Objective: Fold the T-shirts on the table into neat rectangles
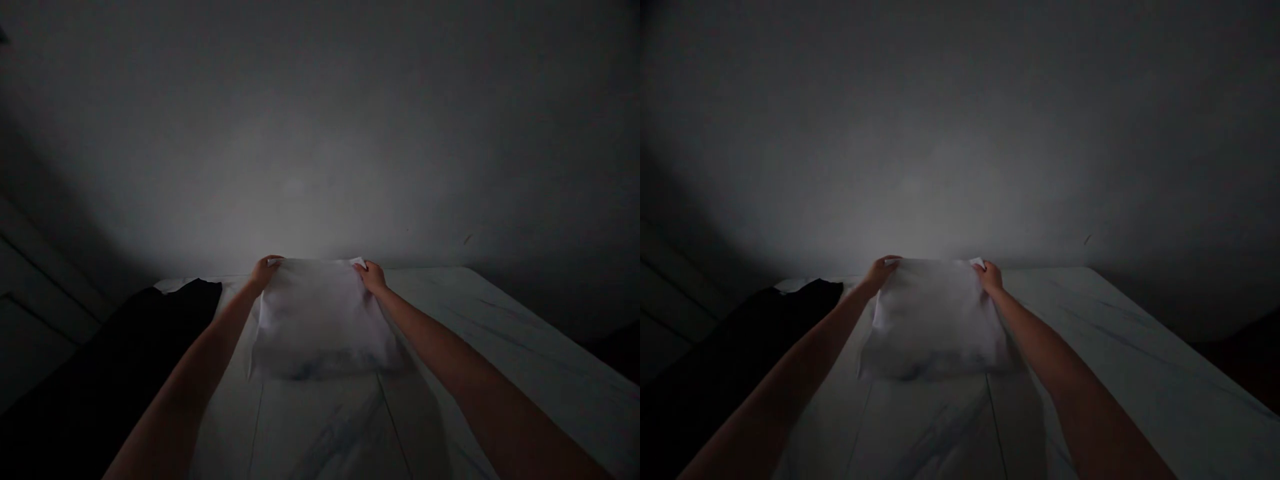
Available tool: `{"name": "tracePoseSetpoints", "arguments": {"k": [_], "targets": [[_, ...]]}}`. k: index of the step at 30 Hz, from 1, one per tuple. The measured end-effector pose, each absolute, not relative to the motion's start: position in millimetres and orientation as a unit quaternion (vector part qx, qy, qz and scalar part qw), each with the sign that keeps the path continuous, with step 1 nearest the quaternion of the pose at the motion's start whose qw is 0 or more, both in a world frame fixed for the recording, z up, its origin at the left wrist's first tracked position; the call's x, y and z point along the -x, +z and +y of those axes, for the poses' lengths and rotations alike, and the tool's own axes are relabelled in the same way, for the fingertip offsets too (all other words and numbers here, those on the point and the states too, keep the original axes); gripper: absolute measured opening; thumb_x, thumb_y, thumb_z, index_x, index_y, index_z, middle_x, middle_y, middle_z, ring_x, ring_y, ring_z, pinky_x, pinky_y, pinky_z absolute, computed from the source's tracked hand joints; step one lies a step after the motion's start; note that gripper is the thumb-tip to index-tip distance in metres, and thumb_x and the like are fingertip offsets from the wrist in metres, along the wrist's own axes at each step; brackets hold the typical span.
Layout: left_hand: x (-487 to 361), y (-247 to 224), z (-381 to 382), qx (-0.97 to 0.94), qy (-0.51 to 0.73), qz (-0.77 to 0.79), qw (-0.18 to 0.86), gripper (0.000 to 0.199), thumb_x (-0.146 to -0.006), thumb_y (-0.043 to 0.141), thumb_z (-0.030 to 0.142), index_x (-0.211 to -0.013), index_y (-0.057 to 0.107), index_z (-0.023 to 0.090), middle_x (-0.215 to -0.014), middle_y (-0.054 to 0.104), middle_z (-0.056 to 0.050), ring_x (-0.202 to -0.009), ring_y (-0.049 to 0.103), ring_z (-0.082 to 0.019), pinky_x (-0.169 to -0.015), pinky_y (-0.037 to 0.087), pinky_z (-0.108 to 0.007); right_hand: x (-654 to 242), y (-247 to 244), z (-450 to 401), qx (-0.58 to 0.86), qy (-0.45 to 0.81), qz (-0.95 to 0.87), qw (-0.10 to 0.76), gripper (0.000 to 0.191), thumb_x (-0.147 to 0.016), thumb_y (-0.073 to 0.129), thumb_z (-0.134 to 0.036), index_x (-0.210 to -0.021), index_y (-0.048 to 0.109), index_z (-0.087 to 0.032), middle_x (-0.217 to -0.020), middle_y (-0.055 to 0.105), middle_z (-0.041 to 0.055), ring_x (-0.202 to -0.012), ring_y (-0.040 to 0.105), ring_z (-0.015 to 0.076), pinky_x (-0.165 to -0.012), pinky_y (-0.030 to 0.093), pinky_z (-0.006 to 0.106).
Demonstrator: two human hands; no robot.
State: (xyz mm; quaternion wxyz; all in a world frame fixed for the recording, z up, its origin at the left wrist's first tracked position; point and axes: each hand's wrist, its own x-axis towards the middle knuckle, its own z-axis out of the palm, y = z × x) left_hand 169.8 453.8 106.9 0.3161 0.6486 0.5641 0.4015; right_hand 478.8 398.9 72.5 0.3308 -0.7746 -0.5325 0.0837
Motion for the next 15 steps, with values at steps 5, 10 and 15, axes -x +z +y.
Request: {"name": "tracePoseSetpoints", "arguments": {"k": [5,10,15], "targets": [[-179.7,57.4,490.8,-0.650,0.338,0.644,0.219,0.024,-0.089,0.051,0.018,-0.103,0.071,0.018,-0.101,0.072,-0.009,-0.099,0.065,-0.023,-0.083,0.048,-0.031,-480.6,34.9,424.1,0.810,0.076,-0.510,0.279,0.026,-0.094,0.052,-0.035,-0.088,0.069,-0.017,-0.090,0.072,0.0095,-0.083,0.064,0.0218,-0.066,0.040,0.027],[-177.3,31.1,488.8,-0.679,0.291,0.657,0.151,0.025,-0.095,0.048,0.022,-0.113,0.065,0.023,-0.115,0.067,-0.010,-0.105,0.062,-0.024,-0.089,0.046,-0.035,-474.4,23.6,428.1,0.844,0.038,-0.495,0.200,0.028,-0.098,0.046,-0.037,-0.109,0.065,-0.019,-0.104,0.071,0.0109,-0.096,0.065,0.0242,-0.071,0.044,0.029],[-175.8,39.8,478.5,-0.754,0.197,0.626,-0.012,0.030,-0.094,0.046,0.018,-0.122,0.059,0.019,-0.127,0.058,-0.016,-0.119,0.052,-0.031,-0.095,0.044,-0.043,-462.6,37.0,417.5,0.849,0.000,-0.505,0.156,0.033,-0.100,0.035,-0.023,-0.125,0.055,-0.013,-0.115,0.067,0.0173,-0.103,0.064,0.0242,-0.080,0.046,0.032]]}}
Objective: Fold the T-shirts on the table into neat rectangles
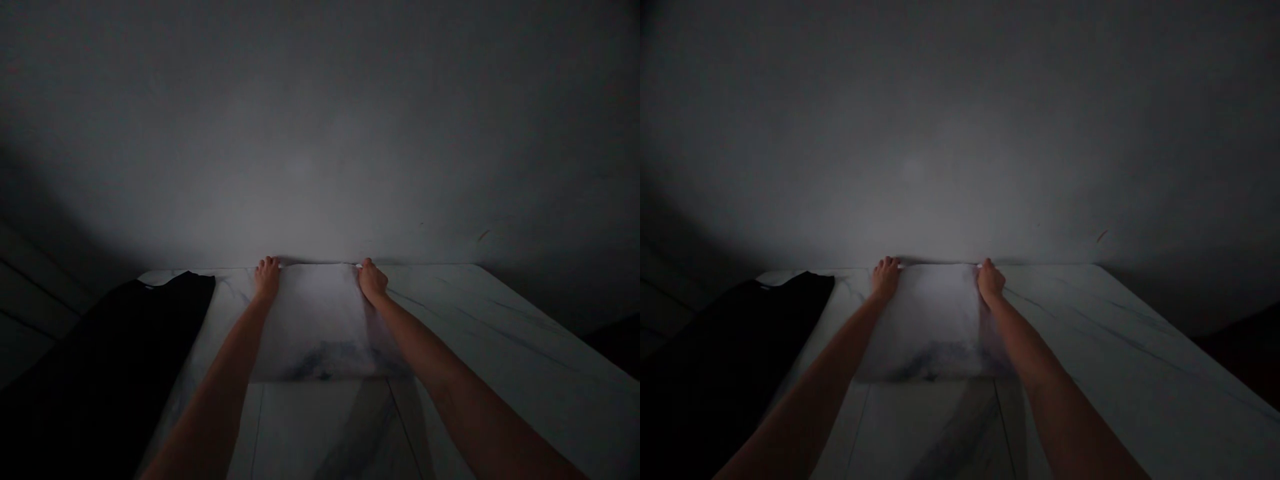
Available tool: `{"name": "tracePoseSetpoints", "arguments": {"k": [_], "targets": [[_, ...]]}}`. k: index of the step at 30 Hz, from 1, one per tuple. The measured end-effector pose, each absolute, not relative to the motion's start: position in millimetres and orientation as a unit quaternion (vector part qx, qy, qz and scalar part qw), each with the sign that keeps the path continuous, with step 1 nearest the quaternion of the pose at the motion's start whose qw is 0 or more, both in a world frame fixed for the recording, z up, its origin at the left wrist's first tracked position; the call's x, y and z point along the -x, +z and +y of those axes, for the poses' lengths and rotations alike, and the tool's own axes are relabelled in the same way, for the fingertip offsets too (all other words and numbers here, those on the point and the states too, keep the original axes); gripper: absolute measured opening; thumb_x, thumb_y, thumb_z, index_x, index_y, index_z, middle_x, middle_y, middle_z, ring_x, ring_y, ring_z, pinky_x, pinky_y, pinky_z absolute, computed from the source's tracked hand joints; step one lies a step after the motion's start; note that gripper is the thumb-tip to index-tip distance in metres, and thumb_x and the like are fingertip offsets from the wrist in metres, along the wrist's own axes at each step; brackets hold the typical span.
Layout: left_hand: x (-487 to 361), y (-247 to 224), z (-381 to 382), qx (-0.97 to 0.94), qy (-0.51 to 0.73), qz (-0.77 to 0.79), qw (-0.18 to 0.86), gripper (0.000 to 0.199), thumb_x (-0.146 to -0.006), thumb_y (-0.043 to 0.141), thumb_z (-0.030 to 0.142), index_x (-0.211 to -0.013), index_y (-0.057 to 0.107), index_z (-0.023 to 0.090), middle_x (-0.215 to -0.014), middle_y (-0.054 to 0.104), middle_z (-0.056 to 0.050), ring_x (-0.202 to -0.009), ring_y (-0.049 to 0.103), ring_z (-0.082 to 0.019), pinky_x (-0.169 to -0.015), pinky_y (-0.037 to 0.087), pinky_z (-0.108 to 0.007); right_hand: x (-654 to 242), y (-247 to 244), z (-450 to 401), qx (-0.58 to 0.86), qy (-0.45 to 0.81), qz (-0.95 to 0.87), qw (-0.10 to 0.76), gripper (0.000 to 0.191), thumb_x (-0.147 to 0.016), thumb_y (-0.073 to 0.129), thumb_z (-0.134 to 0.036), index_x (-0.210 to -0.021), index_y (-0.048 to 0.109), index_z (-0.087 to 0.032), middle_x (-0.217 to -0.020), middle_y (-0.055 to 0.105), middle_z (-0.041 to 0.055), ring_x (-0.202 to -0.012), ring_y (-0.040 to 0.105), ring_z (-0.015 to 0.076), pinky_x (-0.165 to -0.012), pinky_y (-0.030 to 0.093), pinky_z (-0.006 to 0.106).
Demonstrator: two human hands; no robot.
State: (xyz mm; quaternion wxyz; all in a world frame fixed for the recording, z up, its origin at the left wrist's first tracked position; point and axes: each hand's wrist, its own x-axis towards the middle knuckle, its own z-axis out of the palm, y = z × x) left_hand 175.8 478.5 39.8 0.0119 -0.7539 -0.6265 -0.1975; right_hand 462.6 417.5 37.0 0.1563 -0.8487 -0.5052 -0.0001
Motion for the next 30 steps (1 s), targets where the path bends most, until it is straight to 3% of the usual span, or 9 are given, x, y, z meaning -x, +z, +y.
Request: {"name": "tracePoseSetpoints", "arguments": {"k": [4,8,12,15,17,23,27,30], "targets": [[-183.4,47.0,443.7,0.753,-0.202,-0.622,0.073,0.037,-0.093,0.046,0.018,-0.129,0.055,0.010,-0.138,0.051,-0.024,-0.127,0.046,-0.037,-0.105,0.034,-0.051,-437.6,47.8,387.6,0.830,-0.049,-0.535,0.147,0.039,-0.098,0.036,-0.021,-0.130,0.054,-0.011,-0.138,0.050,0.0236,-0.122,0.052,0.0316,-0.095,0.043,0.041],[-189.7,25.9,377.1,0.793,-0.201,-0.572,0.069,0.052,-0.094,0.051,0.039,-0.139,0.048,0.013,-0.152,0.039,-0.022,-0.137,0.037,-0.040,-0.111,0.028,-0.053,-401.9,33.9,330.4,0.723,-0.040,-0.674,0.145,0.052,-0.100,0.037,-0.043,-0.146,0.042,-0.018,-0.159,0.028,0.0152,-0.142,0.030,0.0311,-0.112,0.028,0.045],[-155.8,4.4,318.1,0.837,-0.164,-0.520,0.040,0.050,-0.095,0.047,0.040,-0.139,0.048,0.017,-0.150,0.043,-0.018,-0.139,0.037,-0.035,-0.111,0.032,-0.048,-407.2,15.2,267.5,0.716,-0.020,-0.690,0.103,0.054,-0.100,0.037,-0.045,-0.147,0.040,-0.018,-0.159,0.030,0.0138,-0.144,0.028,0.0283,-0.115,0.021,0.046],[-119.1,6.2,293.1,0.788,-0.168,-0.590,0.051,0.047,-0.093,0.050,0.039,-0.131,0.053,0.011,-0.134,0.055,-0.023,-0.126,0.049,-0.037,-0.103,0.039,-0.049,-436.2,16.3,233.2,0.791,-0.041,-0.601,0.108,0.050,-0.099,0.041,-0.040,-0.136,0.049,-0.008,-0.146,0.046,0.0218,-0.134,0.043,0.0301,-0.107,0.032,0.041],[-106.2,13.8,282.6,0.774,-0.173,-0.609,0.033,0.042,-0.091,0.053,0.035,-0.126,0.054,0.011,-0.121,0.062,-0.022,-0.116,0.055,-0.034,-0.098,0.042,-0.046,-450.1,22.7,218.2,0.811,-0.039,-0.571,0.123,0.044,-0.099,0.042,-0.037,-0.130,0.052,-0.007,-0.133,0.056,0.0222,-0.122,0.052,0.0294,-0.098,0.039,0.036],[-121.5,46.5,251.4,0.756,-0.188,-0.609,-0.150,0.035,-0.082,0.056,0.015,-0.117,0.052,0.022,-0.091,0.066,-0.003,-0.092,0.064,-0.021,-0.082,0.045,-0.030,-450.6,43.1,186.5,0.807,0.087,-0.565,0.147,0.037,-0.096,0.046,-0.023,-0.132,0.045,-0.016,-0.103,0.071,0.0108,-0.093,0.066,0.0221,-0.070,0.042,0.028],[-112.6,60.3,185.4,0.756,-0.139,-0.584,-0.261,0.030,-0.075,0.063,0.021,-0.105,0.058,0.026,-0.070,0.056,0.006,-0.070,0.060,-0.016,-0.067,0.040,-0.025,-479.2,40.5,123.3,0.780,0.167,-0.581,0.162,0.035,-0.089,0.051,-0.023,-0.123,0.048,-0.018,-0.076,0.067,0.0009,-0.073,0.065,0.0191,-0.063,0.039,0.026],[-92.3,59.1,123.4,0.767,-0.085,-0.521,-0.364,0.037,-0.072,0.063,0.024,-0.109,0.060,0.028,-0.064,0.055,0.008,-0.063,0.059,-0.015,-0.061,0.039,-0.024,-514.3,31.2,56.7,0.733,0.250,-0.611,0.163,0.030,-0.081,0.057,-0.032,-0.109,0.053,-0.021,-0.062,0.061,-0.0047,-0.062,0.062,0.0189,-0.057,0.039,0.026]]}}
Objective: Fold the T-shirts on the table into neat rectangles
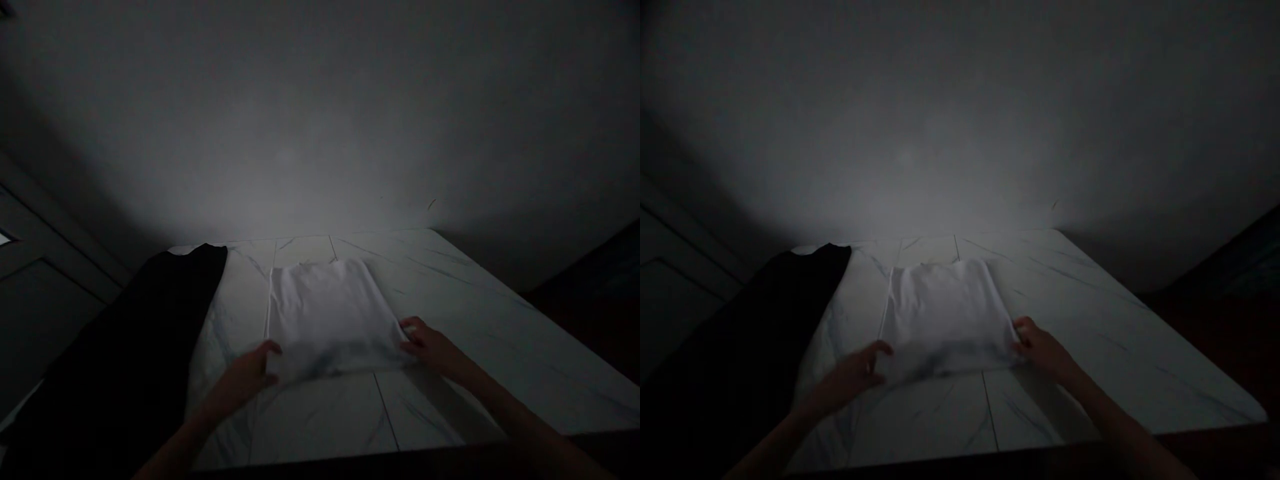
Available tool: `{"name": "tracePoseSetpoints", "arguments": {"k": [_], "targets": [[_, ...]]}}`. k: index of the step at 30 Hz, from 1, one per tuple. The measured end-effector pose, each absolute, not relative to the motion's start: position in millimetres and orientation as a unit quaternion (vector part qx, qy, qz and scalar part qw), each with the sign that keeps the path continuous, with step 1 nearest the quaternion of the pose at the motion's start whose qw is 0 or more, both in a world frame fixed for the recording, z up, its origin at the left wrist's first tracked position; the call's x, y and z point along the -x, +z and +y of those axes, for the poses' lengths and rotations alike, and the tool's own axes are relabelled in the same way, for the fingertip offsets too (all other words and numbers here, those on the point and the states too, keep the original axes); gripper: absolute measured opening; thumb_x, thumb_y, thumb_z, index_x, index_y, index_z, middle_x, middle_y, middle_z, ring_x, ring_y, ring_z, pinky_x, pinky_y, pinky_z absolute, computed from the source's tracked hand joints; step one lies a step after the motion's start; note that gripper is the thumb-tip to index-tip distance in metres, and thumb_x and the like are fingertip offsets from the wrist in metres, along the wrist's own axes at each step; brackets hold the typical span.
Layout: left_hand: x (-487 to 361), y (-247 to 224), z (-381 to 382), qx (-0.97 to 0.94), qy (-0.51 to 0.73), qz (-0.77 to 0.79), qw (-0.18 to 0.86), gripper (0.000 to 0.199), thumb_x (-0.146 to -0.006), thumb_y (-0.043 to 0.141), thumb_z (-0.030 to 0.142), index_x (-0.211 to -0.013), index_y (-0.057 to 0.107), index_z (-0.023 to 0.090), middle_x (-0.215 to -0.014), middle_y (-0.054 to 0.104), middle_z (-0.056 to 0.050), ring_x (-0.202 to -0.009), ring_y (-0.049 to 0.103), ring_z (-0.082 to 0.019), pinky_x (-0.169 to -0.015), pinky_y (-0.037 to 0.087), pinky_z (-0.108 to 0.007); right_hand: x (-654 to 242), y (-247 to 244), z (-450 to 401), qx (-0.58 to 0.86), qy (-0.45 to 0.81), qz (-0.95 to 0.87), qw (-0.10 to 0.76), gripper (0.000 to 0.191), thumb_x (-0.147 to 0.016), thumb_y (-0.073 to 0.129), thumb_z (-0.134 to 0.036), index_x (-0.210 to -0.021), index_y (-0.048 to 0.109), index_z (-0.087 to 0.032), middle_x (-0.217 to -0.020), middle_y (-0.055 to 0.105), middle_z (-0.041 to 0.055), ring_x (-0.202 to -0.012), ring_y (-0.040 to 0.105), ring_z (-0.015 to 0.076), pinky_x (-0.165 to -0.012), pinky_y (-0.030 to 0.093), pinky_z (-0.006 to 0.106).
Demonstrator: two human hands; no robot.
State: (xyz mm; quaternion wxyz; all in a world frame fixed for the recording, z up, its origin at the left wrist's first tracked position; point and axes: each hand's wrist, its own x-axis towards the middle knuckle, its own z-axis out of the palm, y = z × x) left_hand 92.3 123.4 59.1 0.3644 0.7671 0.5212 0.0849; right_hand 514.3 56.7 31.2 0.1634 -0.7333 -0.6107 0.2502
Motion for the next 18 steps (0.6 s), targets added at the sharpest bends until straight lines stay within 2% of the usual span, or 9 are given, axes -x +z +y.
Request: {"name": "tracePoseSetpoints", "arguments": {"k": [3,7,11,14,18], "targets": [[-79.6,53.8,101.9,-0.757,0.097,0.508,0.399,0.042,-0.077,0.061,0.036,-0.117,0.055,0.025,-0.073,0.063,0.005,-0.066,0.063,-0.016,-0.064,0.045,-0.026,-534.1,29.6,19.0,0.725,0.284,-0.604,0.168,0.034,-0.078,0.061,-0.044,-0.104,0.056,-0.023,-0.064,0.064,-0.0035,-0.061,0.063,0.0193,-0.058,0.042,0.027],[-95.2,48.3,156.8,-0.686,0.225,0.596,0.351,0.062,-0.075,0.062,0.048,-0.127,0.044,0.018,-0.099,0.068,-0.007,-0.079,0.069,-0.020,-0.074,0.052,-0.033,-526.6,44.8,54.9,0.779,0.221,-0.555,0.188,0.037,-0.084,0.060,-0.048,-0.107,0.062,-0.019,-0.086,0.073,0.0064,-0.079,0.069,0.0217,-0.071,0.047,0.030],[-125.6,44.6,225.7,-0.609,0.252,0.645,0.386,0.066,-0.072,0.066,0.042,-0.125,0.042,0.012,-0.087,0.069,-0.008,-0.073,0.069,-0.022,-0.068,0.053,-0.033,-499.7,58.6,131.9,0.819,0.152,-0.529,0.162,0.034,-0.090,0.056,-0.047,-0.100,0.069,-0.017,-0.099,0.073,0.0118,-0.094,0.068,0.0246,-0.075,0.047,0.031],[-134.5,38.0,246.3,-0.614,0.240,0.653,0.372,0.062,-0.071,0.068,0.042,-0.120,0.045,0.012,-0.076,0.066,-0.004,-0.068,0.068,-0.023,-0.063,0.052,-0.032,-479.8,59.4,165.5,0.843,0.120,-0.509,0.125,0.037,-0.093,0.052,-0.047,-0.106,0.067,-0.015,-0.107,0.072,0.0151,-0.099,0.068,0.0266,-0.075,0.046,0.031],[-140.1,22.0,246.0,-0.675,0.283,0.613,0.298,0.056,-0.076,0.061,0.036,-0.124,0.041,0.015,-0.078,0.065,-0.002,-0.074,0.069,-0.023,-0.074,0.054,-0.037,-479.0,50.1,175.7,0.831,0.090,-0.538,0.104,0.030,-0.100,0.043,-0.036,-0.116,0.062,-0.018,-0.108,0.072,0.0138,-0.101,0.067,0.0242,-0.075,0.045,0.029]]}}
